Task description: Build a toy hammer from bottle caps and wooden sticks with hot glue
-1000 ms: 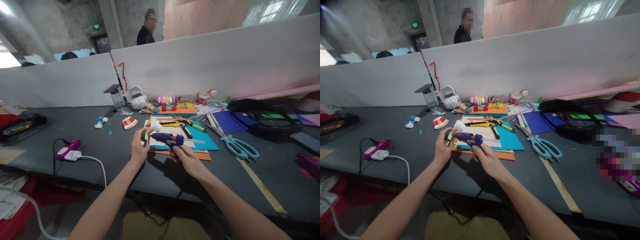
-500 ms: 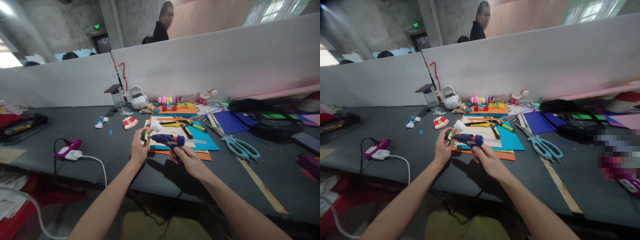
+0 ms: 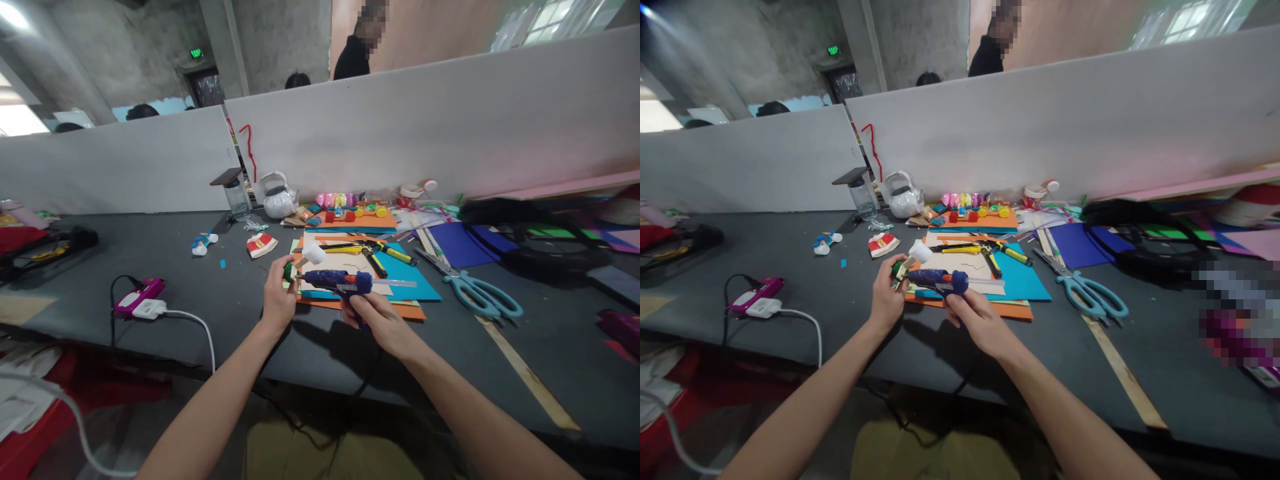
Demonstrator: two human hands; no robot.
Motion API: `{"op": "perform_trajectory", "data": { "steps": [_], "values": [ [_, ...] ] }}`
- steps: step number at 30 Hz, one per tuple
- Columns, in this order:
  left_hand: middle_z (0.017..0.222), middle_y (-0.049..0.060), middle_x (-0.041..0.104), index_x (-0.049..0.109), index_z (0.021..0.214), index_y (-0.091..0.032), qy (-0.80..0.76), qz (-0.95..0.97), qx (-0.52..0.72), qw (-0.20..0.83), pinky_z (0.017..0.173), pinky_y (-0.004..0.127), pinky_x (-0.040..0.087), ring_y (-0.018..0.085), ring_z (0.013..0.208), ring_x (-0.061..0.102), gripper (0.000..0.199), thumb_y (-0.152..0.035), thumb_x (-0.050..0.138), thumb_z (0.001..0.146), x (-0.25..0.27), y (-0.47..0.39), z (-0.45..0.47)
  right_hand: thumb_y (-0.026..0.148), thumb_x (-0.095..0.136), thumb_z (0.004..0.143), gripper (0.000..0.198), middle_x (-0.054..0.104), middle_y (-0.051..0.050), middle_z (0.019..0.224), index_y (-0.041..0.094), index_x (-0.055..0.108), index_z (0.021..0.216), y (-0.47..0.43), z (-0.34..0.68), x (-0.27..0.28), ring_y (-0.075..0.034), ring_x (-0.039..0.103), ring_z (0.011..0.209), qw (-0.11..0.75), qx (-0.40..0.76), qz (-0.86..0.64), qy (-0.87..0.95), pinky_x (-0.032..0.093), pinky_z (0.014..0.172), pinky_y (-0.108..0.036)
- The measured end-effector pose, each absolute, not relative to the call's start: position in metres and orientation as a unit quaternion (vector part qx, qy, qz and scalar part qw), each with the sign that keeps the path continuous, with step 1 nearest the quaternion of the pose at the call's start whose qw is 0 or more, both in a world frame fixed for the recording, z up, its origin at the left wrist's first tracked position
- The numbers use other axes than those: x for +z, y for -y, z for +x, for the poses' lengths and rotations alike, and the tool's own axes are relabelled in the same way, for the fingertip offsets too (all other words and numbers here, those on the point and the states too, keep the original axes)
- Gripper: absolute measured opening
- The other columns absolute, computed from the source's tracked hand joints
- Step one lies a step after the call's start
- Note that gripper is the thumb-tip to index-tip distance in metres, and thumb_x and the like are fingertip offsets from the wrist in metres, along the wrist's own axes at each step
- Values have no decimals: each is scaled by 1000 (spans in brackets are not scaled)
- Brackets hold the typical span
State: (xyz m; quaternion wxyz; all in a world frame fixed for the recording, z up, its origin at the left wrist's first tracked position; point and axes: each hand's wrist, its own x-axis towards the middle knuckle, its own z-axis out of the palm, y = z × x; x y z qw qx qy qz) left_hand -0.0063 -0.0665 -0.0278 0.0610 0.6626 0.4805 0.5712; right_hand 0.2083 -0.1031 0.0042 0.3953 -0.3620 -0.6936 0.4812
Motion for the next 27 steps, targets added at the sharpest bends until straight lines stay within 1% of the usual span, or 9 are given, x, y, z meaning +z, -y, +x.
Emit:
{"op": "perform_trajectory", "data": {
  "steps": [4,7,12,20,27],
  "values": [
    [119,9,62,55,121,-21,-483,663,570,56,97,38,48,23,111,60,50,-1,52,75,-26,68,-6,67,41,92,54,52,0,64,18,55,78,102,209,6,-14,46,59,384,487,-358,698,35,59,-30],
    [118,9,63,55,120,-21,-485,663,568,53,96,38,49,22,110,60,50,-1,52,75,-24,68,-6,71,39,91,57,52,0,61,18,57,78,103,209,10,-14,45,58,378,486,-359,701,34,59,-30],
    [117,8,63,55,120,-21,-488,662,566,51,96,37,49,22,110,60,50,-1,52,75,-24,68,-6,66,38,94,56,53,-1,61,18,55,70,104,209,12,-15,46,60,379,468,-376,705,35,60,-30],
    [117,9,62,55,121,-21,-484,665,566,52,96,36,49,22,111,60,47,-3,53,77,-25,68,-6,65,39,94,53,50,0,62,20,47,67,103,206,9,-14,46,57,398,463,-374,698,35,58,-30],
    [119,9,62,54,121,-21,-482,665,568,56,96,36,49,22,110,60,50,-1,52,76,-26,67,-6,61,39,95,50,50,0,63,20,47,69,103,207,7,-14,46,59,396,467,-371,698,35,59,-30]
  ]
}}
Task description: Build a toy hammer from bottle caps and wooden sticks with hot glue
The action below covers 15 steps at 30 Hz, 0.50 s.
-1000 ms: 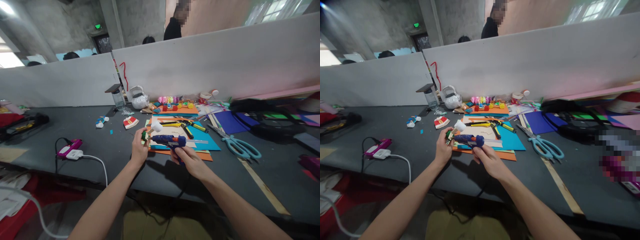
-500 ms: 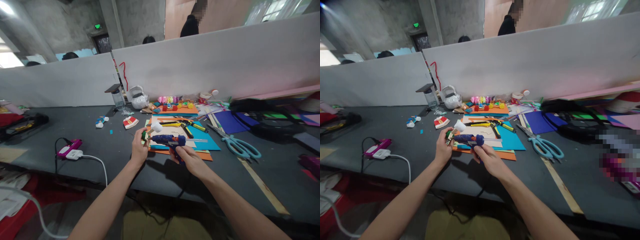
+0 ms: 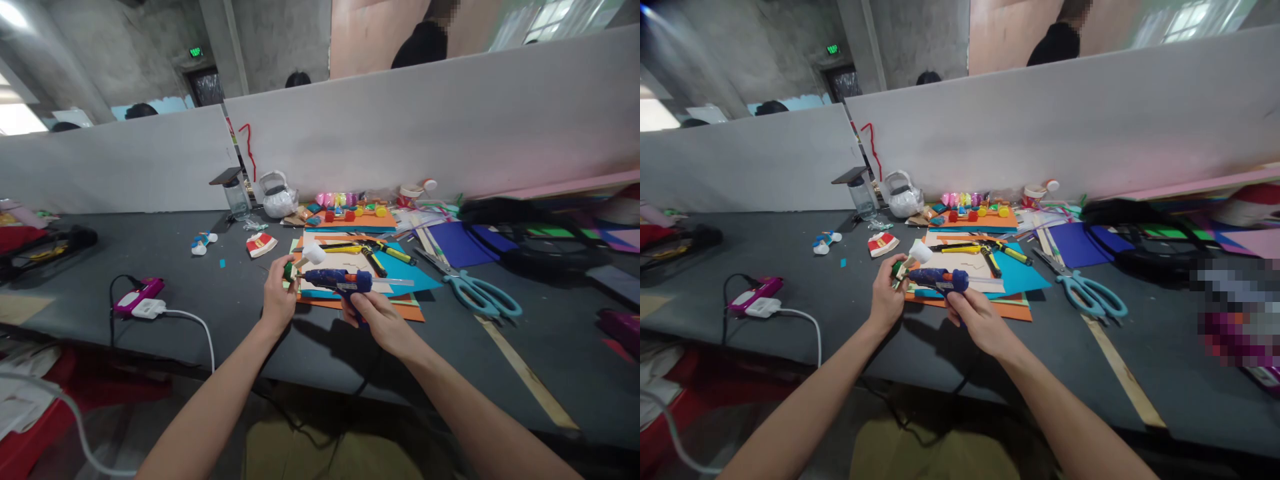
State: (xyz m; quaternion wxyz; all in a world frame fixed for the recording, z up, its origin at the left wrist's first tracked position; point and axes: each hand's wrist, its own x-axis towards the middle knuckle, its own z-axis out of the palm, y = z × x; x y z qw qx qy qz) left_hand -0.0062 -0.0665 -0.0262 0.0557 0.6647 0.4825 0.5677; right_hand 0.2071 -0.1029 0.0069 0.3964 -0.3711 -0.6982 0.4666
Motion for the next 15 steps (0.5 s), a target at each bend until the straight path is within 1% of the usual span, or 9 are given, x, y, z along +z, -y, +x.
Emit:
{"op": "perform_trajectory", "data": {
  "steps": [9,15],
  "values": [
    [118,10,62,55,120,-19,-486,663,567,55,98,37,48,22,112,60,50,0,52,74,-24,68,-6,63,40,94,52,50,0,60,19,47,66,103,208,8,-13,45,58,391,469,-366,702,35,59,-29],
    [119,10,62,55,120,-19,-484,666,565,57,98,36,47,22,112,59,49,0,52,75,-23,68,-5,64,40,93,53,52,0,62,18,55,72,103,208,9,-13,46,57,392,482,-365,694,36,58,-29]
  ]
}}
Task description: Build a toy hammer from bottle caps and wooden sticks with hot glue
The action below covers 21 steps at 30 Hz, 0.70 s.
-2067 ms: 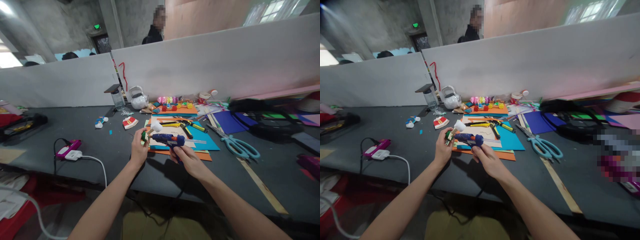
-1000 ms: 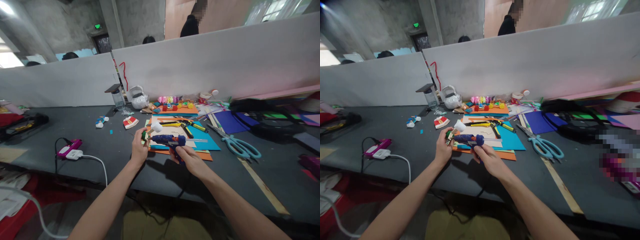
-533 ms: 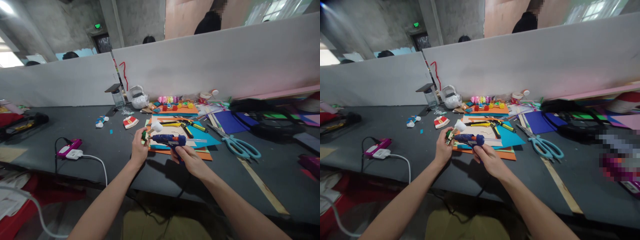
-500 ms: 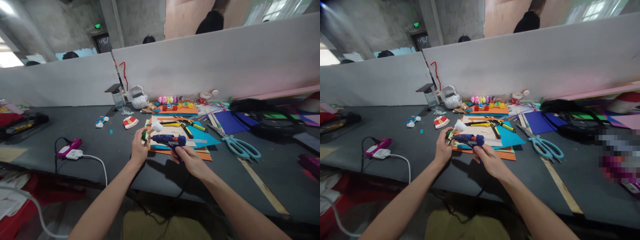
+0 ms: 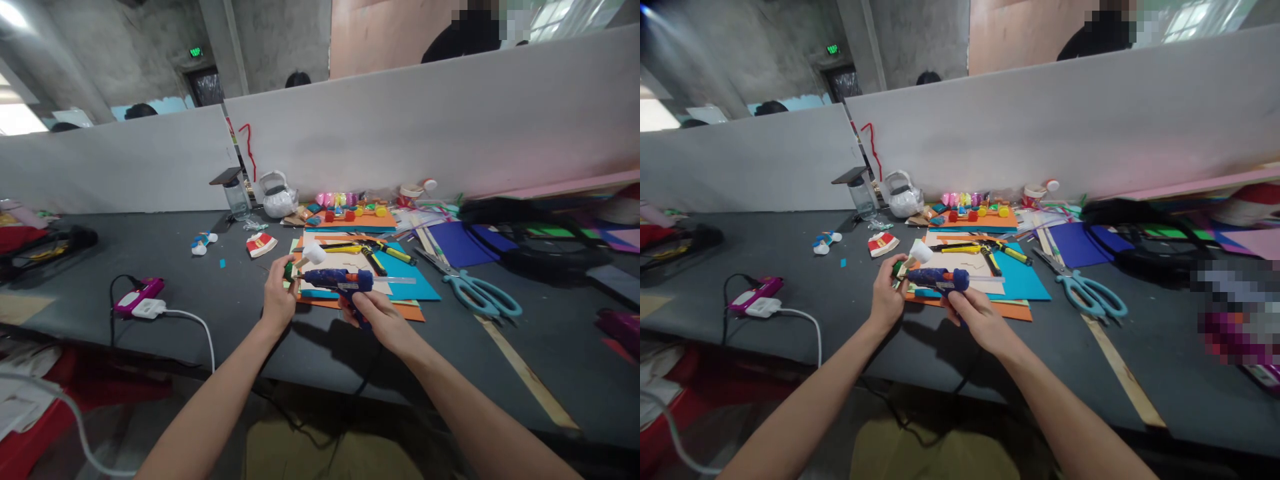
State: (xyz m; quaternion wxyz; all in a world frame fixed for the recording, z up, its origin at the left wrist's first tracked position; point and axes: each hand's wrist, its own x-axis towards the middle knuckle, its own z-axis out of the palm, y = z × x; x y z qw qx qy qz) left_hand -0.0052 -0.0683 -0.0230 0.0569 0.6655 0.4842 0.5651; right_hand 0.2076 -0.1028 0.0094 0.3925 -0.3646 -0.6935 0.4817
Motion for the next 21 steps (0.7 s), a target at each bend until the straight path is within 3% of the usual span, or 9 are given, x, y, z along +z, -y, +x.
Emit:
{"op": "perform_trajectory", "data": {
  "steps": [6,13,21],
  "values": [
    [119,9,63,55,120,-19,-482,668,564,57,98,35,48,22,111,59,49,0,52,75,-23,69,-5,66,41,92,54,52,0,62,17,58,80,104,206,12,-13,46,56,390,489,-365,690,35,57,-28],
    [118,9,63,55,120,-20,-480,669,564,55,98,35,48,22,111,59,50,0,52,74,-23,68,-5,60,39,96,54,52,-1,63,18,54,66,102,209,12,-14,47,62,381,462,-367,711,35,63,-29],
    [117,9,63,55,120,-20,-478,671,564,52,96,36,49,22,110,60,48,-1,53,76,-24,68,-5,63,38,95,53,50,0,63,19,50,68,102,208,8,-14,46,60,388,460,-370,707,35,61,-29]
  ]
}}
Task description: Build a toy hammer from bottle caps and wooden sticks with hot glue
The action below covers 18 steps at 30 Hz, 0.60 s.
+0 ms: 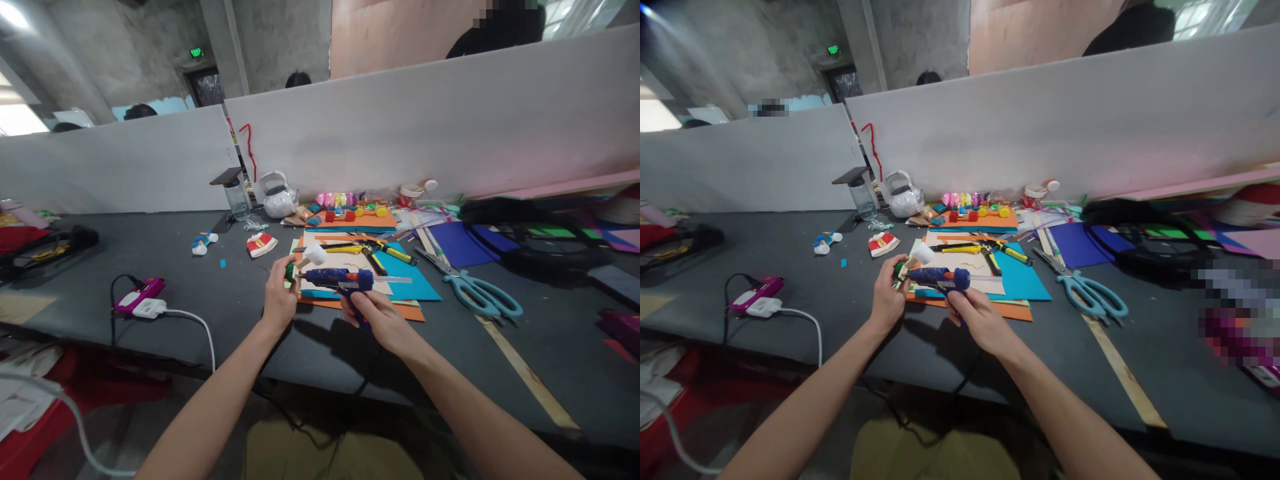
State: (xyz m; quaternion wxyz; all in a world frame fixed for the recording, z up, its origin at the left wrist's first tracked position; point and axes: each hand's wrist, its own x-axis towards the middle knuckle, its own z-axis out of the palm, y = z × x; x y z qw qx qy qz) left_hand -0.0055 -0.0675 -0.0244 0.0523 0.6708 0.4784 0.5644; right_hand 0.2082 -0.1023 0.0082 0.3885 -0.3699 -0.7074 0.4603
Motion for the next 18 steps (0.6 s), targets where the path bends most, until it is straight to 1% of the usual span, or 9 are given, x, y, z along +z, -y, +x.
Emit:
{"op": "perform_trajectory", "data": {
  "steps": [3,11,18],
  "values": [
    [117,9,63,55,120,-20,-477,671,565,52,96,35,49,22,110,60,46,-2,53,77,-25,67,-5,63,38,95,54,49,0,61,19,48,65,102,208,7,-14,46,59,391,459,-374,705,35,60,-29],
    [114,10,63,57,118,-20,-472,677,563,52,94,35,49,21,107,61,36,-9,55,83,-23,69,-4,59,37,97,51,50,0,63,19,49,68,99,208,2,-13,47,60,402,441,-381,706,35,61,-29],
    [114,10,64,57,116,-19,-475,673,564,60,95,34,48,21,107,60,35,-9,56,83,-21,70,-2,60,40,96,52,50,0,62,19,50,66,98,206,2,-14,45,61,409,432,-392,702,34,60,-28]
  ]
}}
